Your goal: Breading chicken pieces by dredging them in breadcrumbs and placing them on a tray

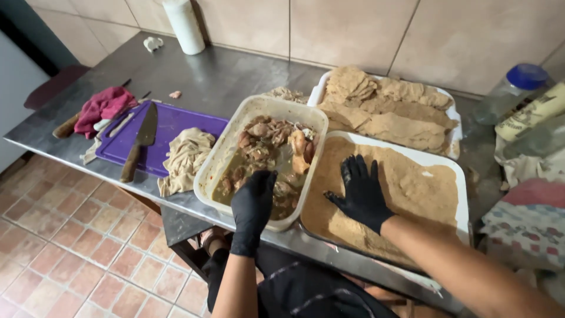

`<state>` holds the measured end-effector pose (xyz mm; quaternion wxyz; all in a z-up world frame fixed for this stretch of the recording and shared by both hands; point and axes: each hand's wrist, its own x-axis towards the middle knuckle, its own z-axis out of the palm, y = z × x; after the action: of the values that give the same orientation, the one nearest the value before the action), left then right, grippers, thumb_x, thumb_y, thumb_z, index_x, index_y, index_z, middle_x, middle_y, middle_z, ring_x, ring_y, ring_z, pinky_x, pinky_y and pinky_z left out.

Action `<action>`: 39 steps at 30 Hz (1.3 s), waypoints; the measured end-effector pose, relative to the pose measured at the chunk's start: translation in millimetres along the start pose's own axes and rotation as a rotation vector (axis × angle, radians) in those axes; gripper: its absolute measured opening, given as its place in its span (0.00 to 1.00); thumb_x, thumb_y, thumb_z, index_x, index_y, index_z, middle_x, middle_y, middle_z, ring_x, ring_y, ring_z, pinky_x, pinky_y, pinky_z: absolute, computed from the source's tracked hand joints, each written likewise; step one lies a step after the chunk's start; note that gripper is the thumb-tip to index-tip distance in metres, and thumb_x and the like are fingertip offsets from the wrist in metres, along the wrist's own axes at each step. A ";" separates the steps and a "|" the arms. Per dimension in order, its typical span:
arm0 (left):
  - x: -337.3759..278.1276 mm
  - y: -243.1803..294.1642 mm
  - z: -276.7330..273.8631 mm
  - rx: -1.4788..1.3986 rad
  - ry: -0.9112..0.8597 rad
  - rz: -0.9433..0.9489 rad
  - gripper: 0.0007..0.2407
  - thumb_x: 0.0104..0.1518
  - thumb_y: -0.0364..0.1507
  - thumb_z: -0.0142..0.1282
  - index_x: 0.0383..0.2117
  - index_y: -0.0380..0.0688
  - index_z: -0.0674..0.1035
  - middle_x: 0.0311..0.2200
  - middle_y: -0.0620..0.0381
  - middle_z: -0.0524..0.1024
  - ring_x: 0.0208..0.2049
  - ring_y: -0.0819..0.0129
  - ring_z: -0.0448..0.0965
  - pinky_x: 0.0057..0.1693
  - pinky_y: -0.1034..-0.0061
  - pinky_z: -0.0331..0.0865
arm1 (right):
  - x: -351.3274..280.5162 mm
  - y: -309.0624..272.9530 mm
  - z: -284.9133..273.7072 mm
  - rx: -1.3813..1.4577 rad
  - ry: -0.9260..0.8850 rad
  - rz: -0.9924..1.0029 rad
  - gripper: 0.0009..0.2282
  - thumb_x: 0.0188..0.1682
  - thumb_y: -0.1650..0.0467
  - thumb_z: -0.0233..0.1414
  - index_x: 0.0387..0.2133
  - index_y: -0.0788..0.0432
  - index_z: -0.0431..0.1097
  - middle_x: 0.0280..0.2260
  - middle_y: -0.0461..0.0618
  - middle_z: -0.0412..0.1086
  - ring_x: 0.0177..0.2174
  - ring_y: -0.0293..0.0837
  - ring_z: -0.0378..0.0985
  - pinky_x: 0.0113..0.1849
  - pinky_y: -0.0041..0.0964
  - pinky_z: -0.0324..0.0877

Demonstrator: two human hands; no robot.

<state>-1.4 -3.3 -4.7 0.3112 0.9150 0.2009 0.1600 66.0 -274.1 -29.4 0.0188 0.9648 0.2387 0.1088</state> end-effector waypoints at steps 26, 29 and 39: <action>2.6 -0.2 5.0 0.010 0.007 -0.048 0.16 0.57 0.55 0.55 0.41 0.69 0.83 0.33 0.58 0.85 0.42 0.55 0.84 0.50 0.63 0.78 | 2.7 84.0 -98.1 0.680 0.176 0.049 0.29 0.37 0.65 0.70 0.54 0.62 0.73 0.40 0.60 0.78 0.40 0.55 0.82 0.43 0.47 0.74; 1.0 0.6 4.2 0.012 0.024 -0.028 0.16 0.57 0.56 0.54 0.41 0.69 0.83 0.32 0.56 0.84 0.42 0.54 0.85 0.50 0.62 0.78 | -30.9 49.0 -72.7 0.797 0.038 -0.119 0.23 0.45 0.66 0.62 0.54 0.63 0.71 0.35 0.64 0.77 0.37 0.62 0.81 0.44 0.53 0.74; 0.4 -0.2 5.4 0.016 0.003 -0.019 0.16 0.56 0.58 0.53 0.40 0.74 0.83 0.33 0.59 0.85 0.43 0.57 0.84 0.51 0.63 0.78 | -38.5 136.3 59.3 -0.112 -0.048 0.225 0.46 0.26 0.46 0.65 0.63 0.35 0.56 0.59 0.43 0.57 0.57 0.55 0.60 0.52 0.67 0.57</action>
<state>1.2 -5.7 -8.8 0.3048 0.9153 0.2115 0.1568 108.0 -411.7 -83.0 0.0662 0.9852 0.1221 0.1003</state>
